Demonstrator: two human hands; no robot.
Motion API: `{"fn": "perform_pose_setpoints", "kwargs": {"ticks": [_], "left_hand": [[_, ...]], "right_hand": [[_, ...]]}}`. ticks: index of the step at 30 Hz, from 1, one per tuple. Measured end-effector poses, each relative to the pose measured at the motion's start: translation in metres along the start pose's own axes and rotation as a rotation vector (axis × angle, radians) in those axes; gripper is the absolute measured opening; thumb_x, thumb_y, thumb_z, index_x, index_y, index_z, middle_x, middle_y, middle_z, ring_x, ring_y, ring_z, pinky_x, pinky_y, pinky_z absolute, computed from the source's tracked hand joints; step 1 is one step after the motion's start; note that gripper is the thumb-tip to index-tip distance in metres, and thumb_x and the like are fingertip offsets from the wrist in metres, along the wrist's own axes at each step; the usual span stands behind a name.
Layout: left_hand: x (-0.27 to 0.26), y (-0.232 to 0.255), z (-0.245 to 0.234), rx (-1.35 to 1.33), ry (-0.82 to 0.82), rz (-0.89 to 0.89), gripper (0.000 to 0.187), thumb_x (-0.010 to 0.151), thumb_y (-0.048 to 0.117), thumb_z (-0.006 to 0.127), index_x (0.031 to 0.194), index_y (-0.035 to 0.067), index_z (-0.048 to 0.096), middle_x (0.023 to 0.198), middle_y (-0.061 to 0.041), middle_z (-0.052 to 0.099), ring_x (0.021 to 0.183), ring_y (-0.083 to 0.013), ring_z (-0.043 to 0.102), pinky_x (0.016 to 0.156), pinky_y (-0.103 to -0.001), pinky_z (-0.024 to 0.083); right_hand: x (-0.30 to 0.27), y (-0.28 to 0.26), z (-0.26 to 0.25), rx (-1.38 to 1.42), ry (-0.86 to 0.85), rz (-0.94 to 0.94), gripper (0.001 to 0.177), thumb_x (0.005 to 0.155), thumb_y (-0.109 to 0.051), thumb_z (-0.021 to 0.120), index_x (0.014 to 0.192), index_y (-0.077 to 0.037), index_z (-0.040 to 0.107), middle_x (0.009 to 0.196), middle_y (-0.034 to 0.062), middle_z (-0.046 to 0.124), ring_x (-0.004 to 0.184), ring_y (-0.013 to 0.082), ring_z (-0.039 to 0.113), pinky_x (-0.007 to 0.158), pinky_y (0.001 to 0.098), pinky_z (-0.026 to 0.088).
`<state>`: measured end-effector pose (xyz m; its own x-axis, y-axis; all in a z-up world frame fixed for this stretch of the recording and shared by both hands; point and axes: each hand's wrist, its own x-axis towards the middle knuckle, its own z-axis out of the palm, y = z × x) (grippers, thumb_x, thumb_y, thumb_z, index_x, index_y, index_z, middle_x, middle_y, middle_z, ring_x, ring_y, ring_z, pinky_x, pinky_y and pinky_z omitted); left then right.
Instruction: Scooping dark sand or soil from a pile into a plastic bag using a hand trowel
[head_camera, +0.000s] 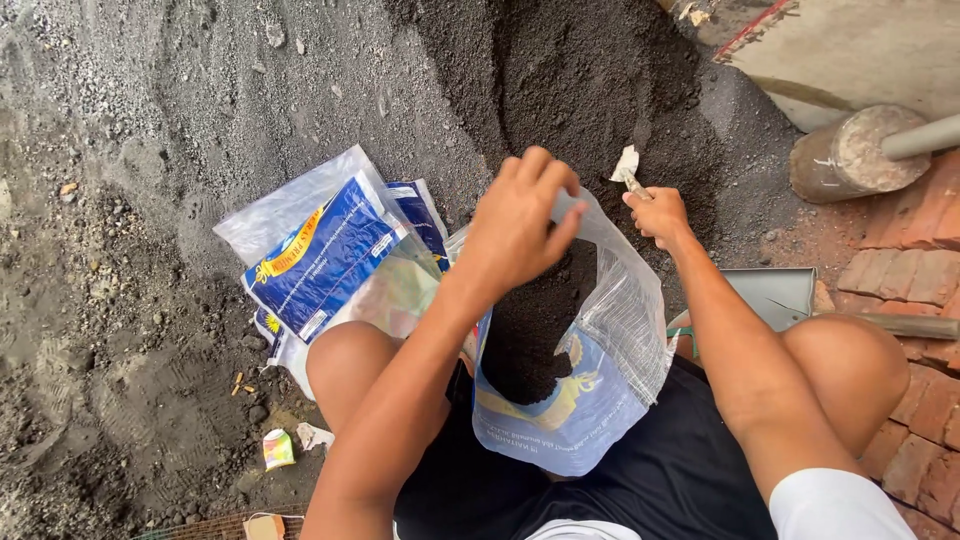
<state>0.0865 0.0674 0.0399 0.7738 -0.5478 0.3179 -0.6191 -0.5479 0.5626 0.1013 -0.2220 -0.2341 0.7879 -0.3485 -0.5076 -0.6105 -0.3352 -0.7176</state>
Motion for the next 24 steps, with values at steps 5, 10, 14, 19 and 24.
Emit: {"fn": "perform_pose_setpoints", "kwargs": {"ticks": [5, 10, 14, 19, 24], "left_hand": [[-0.024, 0.051, 0.071, 0.055, -0.345, 0.119, 0.016, 0.091, 0.024, 0.062, 0.104, 0.016, 0.067, 0.102, -0.007, 0.065, 0.101, -0.0326, 0.068, 0.080, -0.048, 0.057], [-0.042, 0.071, 0.103, 0.162, -0.564, 0.155, 0.039, 0.100, 0.029, 0.053, 0.136, 0.013, 0.057, 0.142, -0.007, 0.062, 0.129, -0.0352, 0.060, 0.094, -0.054, 0.054], [-0.023, 0.063, 0.074, 0.114, -0.570, 0.131, 0.035, 0.099, 0.028, 0.054, 0.129, 0.012, 0.064, 0.130, -0.009, 0.069, 0.120, -0.0350, 0.066, 0.093, -0.054, 0.056], [-0.007, 0.044, 0.004, 0.014, -0.353, 0.077, 0.026, 0.098, 0.019, 0.061, 0.119, 0.007, 0.069, 0.109, -0.017, 0.072, 0.106, -0.0373, 0.071, 0.088, -0.053, 0.060], [-0.013, 0.023, -0.038, -0.053, -0.170, -0.209, 0.050, 0.096, 0.019, 0.069, 0.136, -0.001, 0.046, 0.117, -0.024, 0.060, 0.111, -0.0431, 0.067, 0.093, -0.055, 0.059]], "right_hand": [[0.002, 0.008, -0.013, 0.027, -0.021, -0.006, 0.040, 0.094, -0.025, 0.070, 0.122, 0.004, 0.065, 0.064, 0.0052, 0.058, 0.047, 0.0063, 0.053, 0.036, 0.0210, 0.047], [-0.020, -0.017, -0.036, 0.084, -0.053, -0.002, 0.044, 0.097, -0.024, 0.067, 0.130, 0.004, 0.060, 0.067, 0.0029, 0.057, 0.048, 0.0031, 0.051, 0.037, 0.0173, 0.044], [-0.036, -0.045, -0.055, 0.124, -0.109, -0.093, 0.047, 0.097, -0.021, 0.067, 0.135, 0.005, 0.057, 0.067, 0.0036, 0.056, 0.047, 0.0012, 0.048, 0.034, 0.0167, 0.040], [-0.082, -0.096, -0.087, 0.138, -0.170, -0.247, 0.044, 0.096, -0.015, 0.065, 0.133, 0.007, 0.057, 0.068, 0.0028, 0.054, 0.045, -0.0010, 0.044, 0.031, 0.0165, 0.035], [-0.164, -0.159, -0.131, 0.089, -0.247, -0.312, 0.044, 0.099, -0.006, 0.057, 0.137, 0.015, 0.050, 0.073, 0.0030, 0.054, 0.048, -0.0031, 0.045, 0.031, 0.0139, 0.034]]}}
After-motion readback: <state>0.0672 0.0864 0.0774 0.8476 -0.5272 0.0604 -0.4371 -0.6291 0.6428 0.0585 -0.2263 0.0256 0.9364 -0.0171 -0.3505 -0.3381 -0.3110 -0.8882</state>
